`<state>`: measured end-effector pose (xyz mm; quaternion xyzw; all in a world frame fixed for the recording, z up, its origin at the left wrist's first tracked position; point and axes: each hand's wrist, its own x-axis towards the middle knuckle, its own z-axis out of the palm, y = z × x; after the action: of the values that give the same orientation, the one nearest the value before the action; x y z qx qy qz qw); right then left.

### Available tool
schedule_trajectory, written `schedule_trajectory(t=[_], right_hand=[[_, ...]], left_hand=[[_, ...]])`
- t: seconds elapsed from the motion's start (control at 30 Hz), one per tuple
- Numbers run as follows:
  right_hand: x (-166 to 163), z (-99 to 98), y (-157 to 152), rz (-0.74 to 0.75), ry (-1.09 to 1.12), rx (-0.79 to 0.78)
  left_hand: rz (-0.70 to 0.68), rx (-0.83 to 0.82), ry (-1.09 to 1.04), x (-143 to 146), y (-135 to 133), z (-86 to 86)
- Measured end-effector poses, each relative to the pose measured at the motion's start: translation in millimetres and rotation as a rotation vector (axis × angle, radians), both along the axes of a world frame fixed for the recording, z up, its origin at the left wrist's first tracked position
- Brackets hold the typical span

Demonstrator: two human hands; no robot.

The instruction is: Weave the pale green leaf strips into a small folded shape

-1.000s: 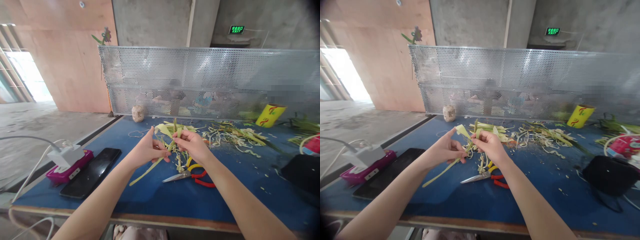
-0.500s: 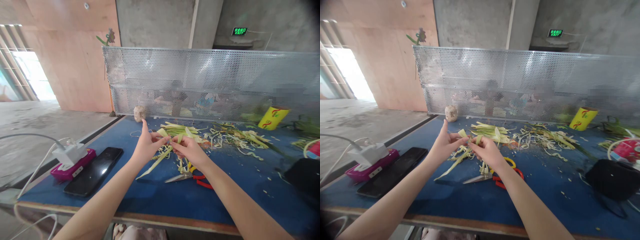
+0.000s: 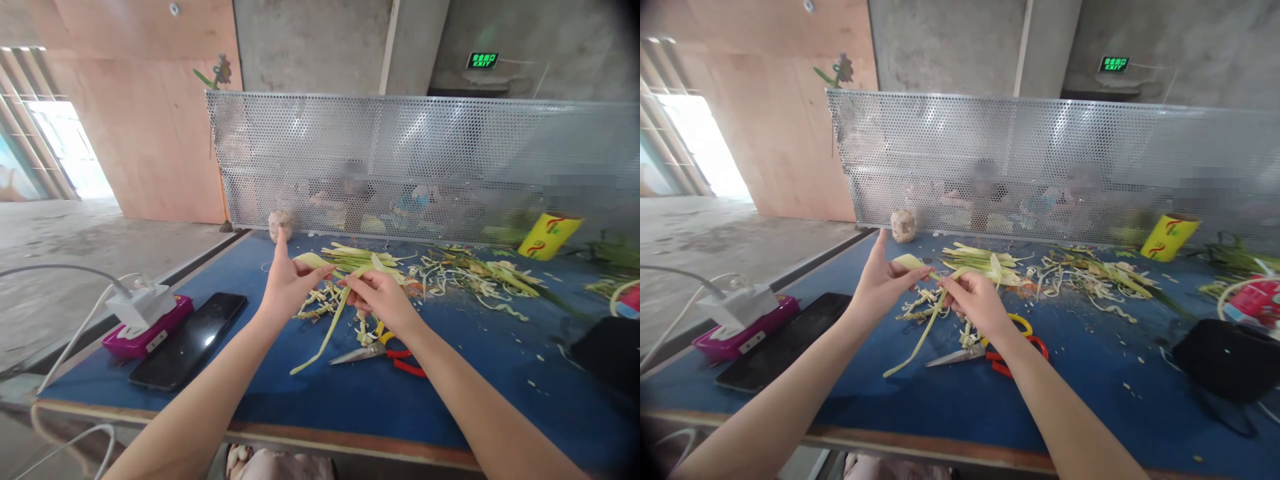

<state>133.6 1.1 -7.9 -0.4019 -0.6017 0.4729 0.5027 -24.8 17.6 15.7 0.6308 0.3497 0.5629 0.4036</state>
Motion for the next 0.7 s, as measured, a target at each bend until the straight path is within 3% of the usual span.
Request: schedule_trajectory(t=[0.13, 0.23, 0.47, 0.7], right_hand=[[3.1, 3.1, -0.4, 0.008, 0.052, 0.055], [2.7, 2.0, -0.8, -0.044, -0.045, 0.095], [0.7, 0.0, 0.6, -0.077, -0.101, 0.099], [1.9, 4.5, 0.5, -0.008, 0.028, -0.004]], left_hand=[[-0.116, -0.094, 0.014, 4.3, -3.6, -3.8], [-0.208, -0.171, 0.069, 6.0, -6.0, -7.3], [-0.207, -0.177, 0.091, 6.6, -7.5, -10.3], [-0.281, -0.195, 0.101, 4.5, -13.3, -6.4]])
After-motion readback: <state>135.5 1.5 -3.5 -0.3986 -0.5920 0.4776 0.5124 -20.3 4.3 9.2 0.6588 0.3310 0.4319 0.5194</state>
